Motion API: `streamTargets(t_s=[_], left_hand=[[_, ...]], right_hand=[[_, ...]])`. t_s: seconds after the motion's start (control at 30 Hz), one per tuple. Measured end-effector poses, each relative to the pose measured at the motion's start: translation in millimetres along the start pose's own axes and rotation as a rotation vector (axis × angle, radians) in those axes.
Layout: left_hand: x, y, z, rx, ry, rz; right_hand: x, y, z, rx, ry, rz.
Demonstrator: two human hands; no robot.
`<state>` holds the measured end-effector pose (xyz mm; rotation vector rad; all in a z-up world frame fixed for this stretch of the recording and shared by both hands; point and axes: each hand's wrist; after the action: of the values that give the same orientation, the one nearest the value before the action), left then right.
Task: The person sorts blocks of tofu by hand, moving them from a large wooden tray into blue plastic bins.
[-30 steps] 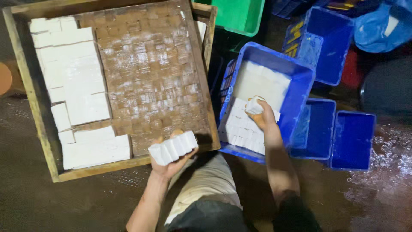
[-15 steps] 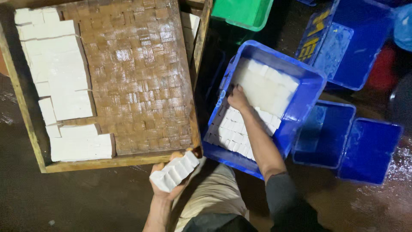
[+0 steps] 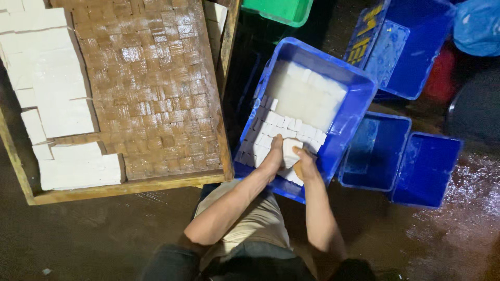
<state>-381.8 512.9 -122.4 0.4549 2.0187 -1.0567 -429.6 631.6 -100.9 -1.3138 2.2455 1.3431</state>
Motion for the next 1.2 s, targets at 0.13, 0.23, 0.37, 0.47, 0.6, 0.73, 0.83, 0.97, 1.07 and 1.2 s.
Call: streamTargets(t_s=[0.13, 0.23, 0.37, 0.47, 0.6, 0.73, 0.83, 0.97, 1.07, 1.2], left_hand=[[27.7, 22.5, -5.1, 0.069, 0.038, 0.027], [-15.4, 28.6, 15.3, 0.045, 0.227, 0.057], [-117.4, 13.7, 71.1, -0.132, 0.356, 0.034], [-174.6, -9.0, 103.4, -0.176, 0.235, -0.102], [-226.0, -31.2, 134.4, -0.353, 0.147, -0.313], [-260.2, -50.9, 179.8, -0.271, -0.063, -0.452], [-272.0, -90.4, 258.8, 0.471, -0.493, -0.482], [-262.9, -143.0, 367.8, 0.730, -0.834, -0.634], [-252.3, -149.8, 417.0, 1.188, -0.791, -0.510], [-221.1, -136.2, 454.4, 1.647, -0.573, -0.782]], right_hand=[[74.5, 6.3, 71.8, 0.196, -0.072, -0.327], [150.0, 34.3, 111.1, -0.108, 0.017, -0.504], [239.2, 65.5, 120.1, -1.155, 0.089, -0.520], [255.1, 50.7, 97.7, -1.678, 0.133, -0.387], [218.6, -4.7, 70.0, -1.742, 0.048, -0.167], [203.4, -19.7, 67.1, -1.789, -0.061, -0.078], [214.8, 12.9, 52.0, -1.779, 0.176, -0.047], [195.5, 95.1, 4.5, -1.951, 0.025, -0.245], [141.0, 116.4, -61.7, -1.560, 0.033, 0.295], [107.0, 28.5, -211.3, -0.981, 0.281, 0.274]])
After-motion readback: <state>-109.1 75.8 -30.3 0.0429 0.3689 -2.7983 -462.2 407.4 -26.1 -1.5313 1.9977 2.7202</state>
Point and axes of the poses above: each hand's wrist, its own x-axis towards the middle knuckle, its own z-axis out of the back of the hand, y = z × x, and after that the axes turned 3 degrees about y, right-handed
